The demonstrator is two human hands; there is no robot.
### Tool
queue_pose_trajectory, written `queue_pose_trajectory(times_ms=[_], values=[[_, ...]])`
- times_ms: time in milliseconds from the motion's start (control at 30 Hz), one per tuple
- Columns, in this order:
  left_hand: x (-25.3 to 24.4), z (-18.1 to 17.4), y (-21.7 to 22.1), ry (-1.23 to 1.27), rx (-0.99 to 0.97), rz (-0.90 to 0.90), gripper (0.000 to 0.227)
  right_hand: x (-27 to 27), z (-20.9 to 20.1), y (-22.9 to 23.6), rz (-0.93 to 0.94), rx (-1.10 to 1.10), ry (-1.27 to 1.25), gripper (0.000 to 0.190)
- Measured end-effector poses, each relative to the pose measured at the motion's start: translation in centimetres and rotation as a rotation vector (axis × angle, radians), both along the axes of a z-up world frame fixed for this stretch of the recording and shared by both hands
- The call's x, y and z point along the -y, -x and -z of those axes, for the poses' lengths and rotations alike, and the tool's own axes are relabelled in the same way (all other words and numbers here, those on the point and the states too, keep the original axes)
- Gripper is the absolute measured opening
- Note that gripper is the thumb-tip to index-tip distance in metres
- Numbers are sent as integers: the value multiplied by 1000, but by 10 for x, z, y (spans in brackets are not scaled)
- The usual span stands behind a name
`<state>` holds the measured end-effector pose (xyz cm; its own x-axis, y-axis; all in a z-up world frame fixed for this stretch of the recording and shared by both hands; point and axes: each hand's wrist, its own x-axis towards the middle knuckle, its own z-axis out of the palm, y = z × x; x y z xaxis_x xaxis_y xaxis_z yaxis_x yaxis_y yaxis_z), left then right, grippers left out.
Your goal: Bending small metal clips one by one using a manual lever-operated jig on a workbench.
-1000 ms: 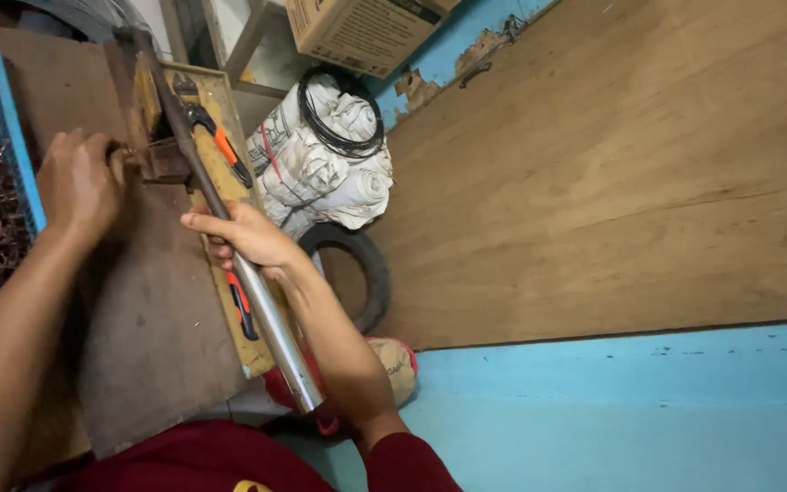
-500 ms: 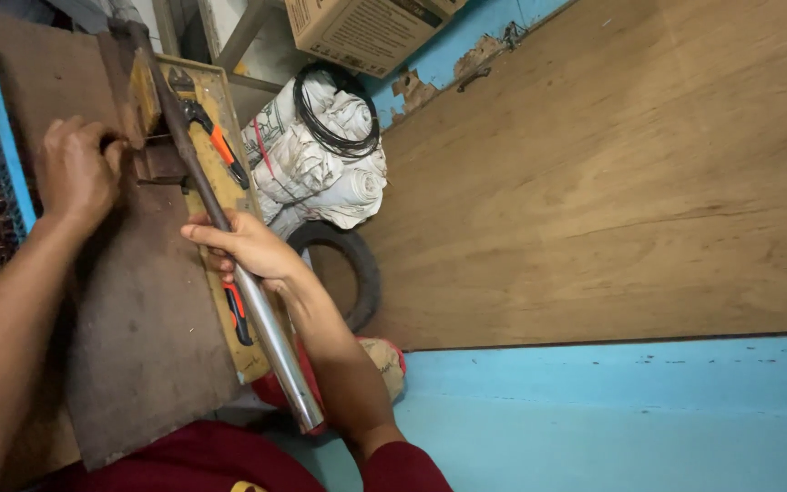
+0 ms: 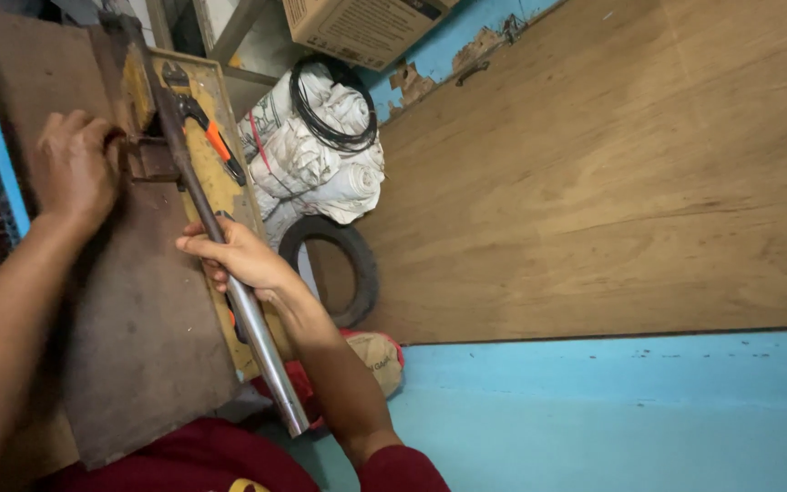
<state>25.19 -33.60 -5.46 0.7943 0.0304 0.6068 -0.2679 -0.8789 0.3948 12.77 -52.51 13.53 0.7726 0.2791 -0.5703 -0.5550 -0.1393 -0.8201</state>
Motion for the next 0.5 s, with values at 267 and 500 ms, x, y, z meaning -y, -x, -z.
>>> queue_pose_trajectory(times_ms=[267, 500], values=[[0, -14, -1, 69, -67, 19, 10, 1, -2, 1, -10, 9, -4, 30], [-3, -5, -21, 86, -25, 40, 18, -3, 0, 5, 24, -18, 45, 32]])
